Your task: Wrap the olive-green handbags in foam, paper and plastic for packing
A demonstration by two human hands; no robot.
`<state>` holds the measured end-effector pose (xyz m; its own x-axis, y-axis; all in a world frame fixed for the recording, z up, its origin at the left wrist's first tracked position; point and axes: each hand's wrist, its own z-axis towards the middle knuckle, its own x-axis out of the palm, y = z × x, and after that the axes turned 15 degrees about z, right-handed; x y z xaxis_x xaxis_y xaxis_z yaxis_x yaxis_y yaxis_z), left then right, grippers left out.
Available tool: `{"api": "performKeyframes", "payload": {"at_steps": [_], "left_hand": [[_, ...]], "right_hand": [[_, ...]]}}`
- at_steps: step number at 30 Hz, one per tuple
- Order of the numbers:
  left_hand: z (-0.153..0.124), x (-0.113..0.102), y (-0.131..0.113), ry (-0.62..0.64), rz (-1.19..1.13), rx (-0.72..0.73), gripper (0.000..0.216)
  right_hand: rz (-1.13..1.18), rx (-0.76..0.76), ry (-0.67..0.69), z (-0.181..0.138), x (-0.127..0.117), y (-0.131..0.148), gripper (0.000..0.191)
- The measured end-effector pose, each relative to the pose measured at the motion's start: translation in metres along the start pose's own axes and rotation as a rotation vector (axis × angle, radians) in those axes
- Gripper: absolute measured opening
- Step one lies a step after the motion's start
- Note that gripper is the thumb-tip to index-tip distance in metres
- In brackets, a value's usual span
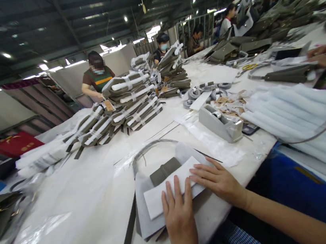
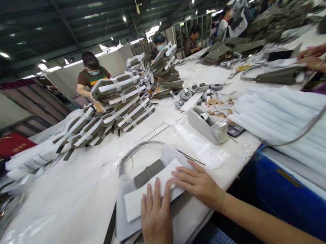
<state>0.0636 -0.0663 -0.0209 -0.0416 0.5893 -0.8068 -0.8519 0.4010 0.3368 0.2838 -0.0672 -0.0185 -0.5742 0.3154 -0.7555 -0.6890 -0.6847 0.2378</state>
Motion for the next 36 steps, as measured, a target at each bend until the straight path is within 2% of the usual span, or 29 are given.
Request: {"api": "performKeyframes", "payload": {"at_steps": [2,5,6,8,9,11,13,16,19,21,25,29,32,36], "left_hand": [[0.000,0.000,-0.002,-0.004,-0.004,-0.011,0.065],[-0.001,0.001,-0.005,0.008,-0.001,-0.019,0.065],[-0.002,0.000,-0.006,0.016,0.000,-0.026,0.066],[-0.002,-0.001,-0.007,0.027,-0.001,-0.041,0.068],[-0.002,-0.002,-0.008,0.029,-0.003,-0.046,0.068],[-0.001,-0.005,-0.008,0.030,-0.006,-0.049,0.068],[-0.001,-0.006,-0.008,0.039,-0.007,-0.044,0.066],[-0.001,-0.007,-0.007,0.051,-0.006,-0.043,0.069],[0.000,-0.006,-0.007,0.044,0.000,-0.043,0.069],[0.002,-0.006,-0.005,0.034,0.005,-0.041,0.065],[0.002,-0.003,0.001,0.019,0.006,-0.047,0.061],[-0.002,0.001,0.007,-0.022,-0.007,-0.050,0.065],[-0.005,0.002,0.007,-0.041,-0.033,-0.056,0.070],[-0.007,-0.003,0.006,-0.023,-0.095,-0.066,0.072]], "right_hand": [[0.038,0.036,-0.033,-0.007,-0.002,0.008,0.048],[0.234,0.190,-0.196,-0.026,-0.006,0.022,0.043],[0.346,0.306,-0.256,-0.032,-0.008,0.027,0.036],[0.658,0.634,-0.306,-0.041,-0.013,0.033,0.021],[0.845,0.806,-0.288,-0.043,-0.016,0.035,0.020],[1.226,1.081,-0.229,-0.040,-0.023,0.037,0.030],[1.540,1.237,-0.239,-0.033,-0.029,0.038,0.042],[1.819,1.354,-0.373,-0.026,-0.028,0.038,0.049],[1.906,1.403,-0.525,-0.028,-0.014,0.037,0.038],[1.895,1.384,-0.568,-0.030,-0.001,0.036,0.033],[1.801,1.230,-0.461,-0.024,0.011,0.033,0.031],[1.720,1.136,-0.363,-0.006,0.005,0.041,0.041],[1.698,1.086,-0.378,0.007,0.000,0.055,0.049],[1.786,1.056,-0.471,0.021,-0.003,0.072,0.056]]}}
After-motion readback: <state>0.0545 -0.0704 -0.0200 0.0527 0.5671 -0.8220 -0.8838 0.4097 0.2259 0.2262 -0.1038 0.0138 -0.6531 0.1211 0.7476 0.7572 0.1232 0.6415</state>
